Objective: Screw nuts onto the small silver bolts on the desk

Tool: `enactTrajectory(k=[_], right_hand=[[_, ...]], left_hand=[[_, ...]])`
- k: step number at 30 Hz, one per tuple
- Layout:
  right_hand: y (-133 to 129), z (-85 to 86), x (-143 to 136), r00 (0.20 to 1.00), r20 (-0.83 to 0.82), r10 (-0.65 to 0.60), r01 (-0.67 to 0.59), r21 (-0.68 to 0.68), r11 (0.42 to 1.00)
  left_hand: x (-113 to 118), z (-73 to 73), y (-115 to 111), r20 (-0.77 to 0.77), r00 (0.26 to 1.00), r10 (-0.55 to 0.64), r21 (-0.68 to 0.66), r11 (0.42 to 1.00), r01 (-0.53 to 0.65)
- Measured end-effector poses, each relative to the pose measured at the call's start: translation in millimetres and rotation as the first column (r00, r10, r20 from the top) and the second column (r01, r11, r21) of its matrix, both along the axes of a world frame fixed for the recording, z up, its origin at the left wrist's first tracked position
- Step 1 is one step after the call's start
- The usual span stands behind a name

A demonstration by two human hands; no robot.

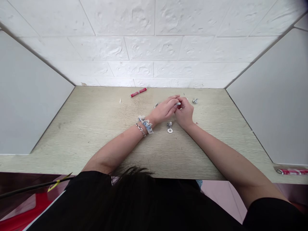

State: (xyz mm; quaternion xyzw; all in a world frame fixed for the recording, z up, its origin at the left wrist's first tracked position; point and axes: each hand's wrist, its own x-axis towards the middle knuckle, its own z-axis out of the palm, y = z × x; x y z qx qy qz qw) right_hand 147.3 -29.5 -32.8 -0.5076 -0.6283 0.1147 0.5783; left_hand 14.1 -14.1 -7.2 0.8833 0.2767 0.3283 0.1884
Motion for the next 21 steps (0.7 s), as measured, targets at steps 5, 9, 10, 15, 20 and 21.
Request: enactTrajectory(k=[5,9,10,15,20,21], right_hand=[[-0.2,0.9,0.0,1.0,0.002,0.018,-0.018,-0.006,1.0],[-1.0,0.1,0.2,1.0,-0.003,0.013,-0.013,-0.021,1.0],[-1.1,-0.2,0.3,1.0,-0.007,0.013,-0.013,-0.023,1.0],[-0.8,-1.4,0.7,1.0,0.006,0.016,-0.016,-0.031,0.999],[-1.6,-0.1,-0.2,1.0,-0.016,0.011,-0.011,-0.06,0.998],[-1.8,0.3,-0.5,1.0,-0.018,0.008,-0.009,-0.061,0.998]], left_hand=[[-1.1,-1.1,0.7,0.051,0.999,-0.011,0.006,1.0,0.01],[-0.8,0.8,-0.1,0.011,1.0,-0.005,0.002,1.0,0.005],[-0.6,1.5,-0.4,-0.005,1.0,-0.001,0.003,1.0,0.001],[-0.4,2.5,-0.7,-0.008,1.0,-0.005,0.017,1.0,0.005],[-0.2,-3.4,3.4,0.014,1.0,-0.018,0.072,0.997,0.017],[-0.1,-4.8,4.2,0.018,1.0,-0.022,0.087,0.996,0.02]])
